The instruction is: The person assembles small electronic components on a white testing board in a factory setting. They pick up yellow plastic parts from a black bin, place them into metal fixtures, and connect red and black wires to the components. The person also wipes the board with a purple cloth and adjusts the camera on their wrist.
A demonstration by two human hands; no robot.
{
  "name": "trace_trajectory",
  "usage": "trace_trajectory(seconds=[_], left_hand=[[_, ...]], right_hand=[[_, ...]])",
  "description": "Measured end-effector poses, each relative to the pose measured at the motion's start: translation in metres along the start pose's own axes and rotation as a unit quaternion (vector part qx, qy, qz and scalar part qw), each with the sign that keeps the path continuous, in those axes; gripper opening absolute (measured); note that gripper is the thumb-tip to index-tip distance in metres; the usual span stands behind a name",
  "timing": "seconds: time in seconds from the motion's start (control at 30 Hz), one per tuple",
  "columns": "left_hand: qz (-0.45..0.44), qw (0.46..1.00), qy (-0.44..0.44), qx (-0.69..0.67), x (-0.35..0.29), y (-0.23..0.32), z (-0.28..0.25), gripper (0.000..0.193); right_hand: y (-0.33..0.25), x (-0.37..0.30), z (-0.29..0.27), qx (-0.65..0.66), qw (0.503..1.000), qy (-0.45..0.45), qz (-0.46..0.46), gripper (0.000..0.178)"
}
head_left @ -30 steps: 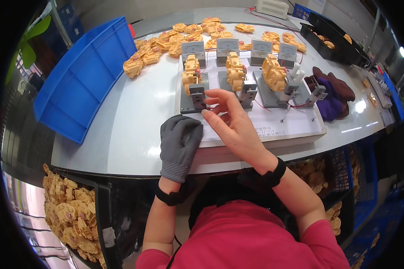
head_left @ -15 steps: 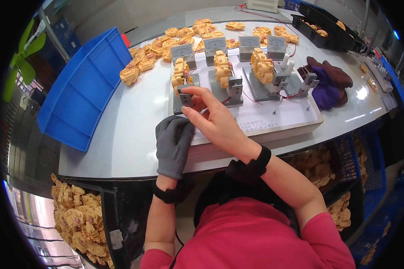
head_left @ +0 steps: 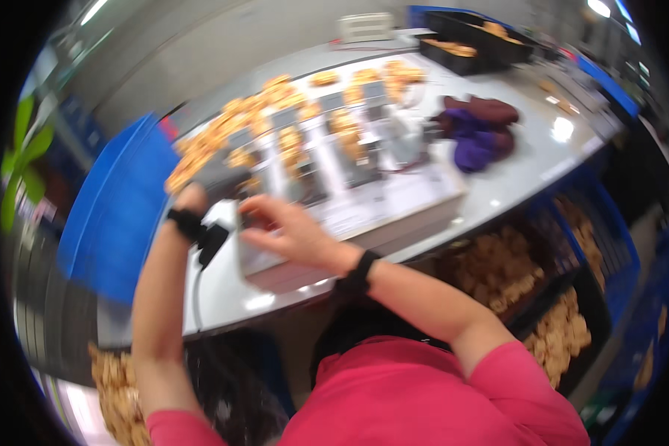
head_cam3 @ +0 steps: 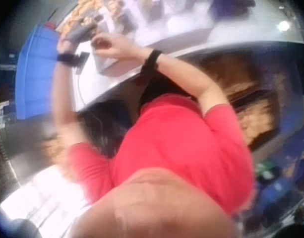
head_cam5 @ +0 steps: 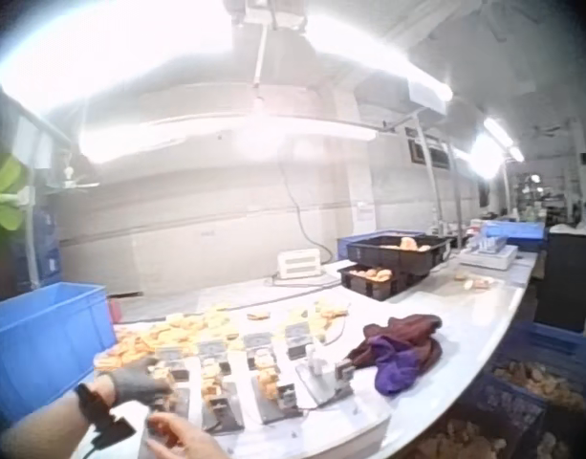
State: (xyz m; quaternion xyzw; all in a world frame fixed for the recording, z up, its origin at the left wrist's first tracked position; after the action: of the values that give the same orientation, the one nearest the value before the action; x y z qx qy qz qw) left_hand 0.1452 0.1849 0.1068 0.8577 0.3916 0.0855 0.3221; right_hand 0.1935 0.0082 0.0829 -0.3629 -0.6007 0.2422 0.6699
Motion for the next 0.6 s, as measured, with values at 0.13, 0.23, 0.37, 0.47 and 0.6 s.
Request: trace_trajectory(seconds=[0.13, 0.23, 0.37, 0.47, 0.6], left_hand=[[0.107, 0.986, 0.105, -0.079, 0.021, -0.012, -0.052, 0.052], [0.224, 0.97, 0.075, -0.061, -0.04, 0.059, -0.094, 0.056], [0.241, 0.97, 0.026, -0.021, -0.123, 0.095, -0.013, 0.06], [0.282, 0.958, -0.055, -0.022, -0.17, 0.121, 0.073, 0.064], [0.216, 0.963, -0.156, -0.036, -0.207, 0.137, 0.148, 0.07]], right_hand=[[0.014, 0.002, 0.001, 0.003, 0.999, 0.02, -0.036, 0.037], [0.0, 0.002, -0.001, 0.008, 0.994, 0.073, -0.079, 0.055], [-0.049, -0.038, -0.05, 0.087, 0.994, 0.063, 0.029, 0.085], [-0.072, -0.092, -0.075, 0.112, 0.989, -0.011, 0.097, 0.078], [-0.084, -0.177, -0.112, 0.067, 0.984, 0.006, 0.165, 0.062]])
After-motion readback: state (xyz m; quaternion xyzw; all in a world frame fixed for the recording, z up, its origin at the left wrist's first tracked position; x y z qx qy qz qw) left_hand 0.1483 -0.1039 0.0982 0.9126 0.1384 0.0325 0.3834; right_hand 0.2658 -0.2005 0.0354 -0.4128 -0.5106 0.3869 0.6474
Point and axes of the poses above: each hand's wrist, its own x-axis towards the middle knuckle, its own z-axis out of the palm, y = z × x, the point moved 8 cm from there along x, towards the middle knuckle, and after that the axes turned 8 degrees about x, right-handed, at the moved point
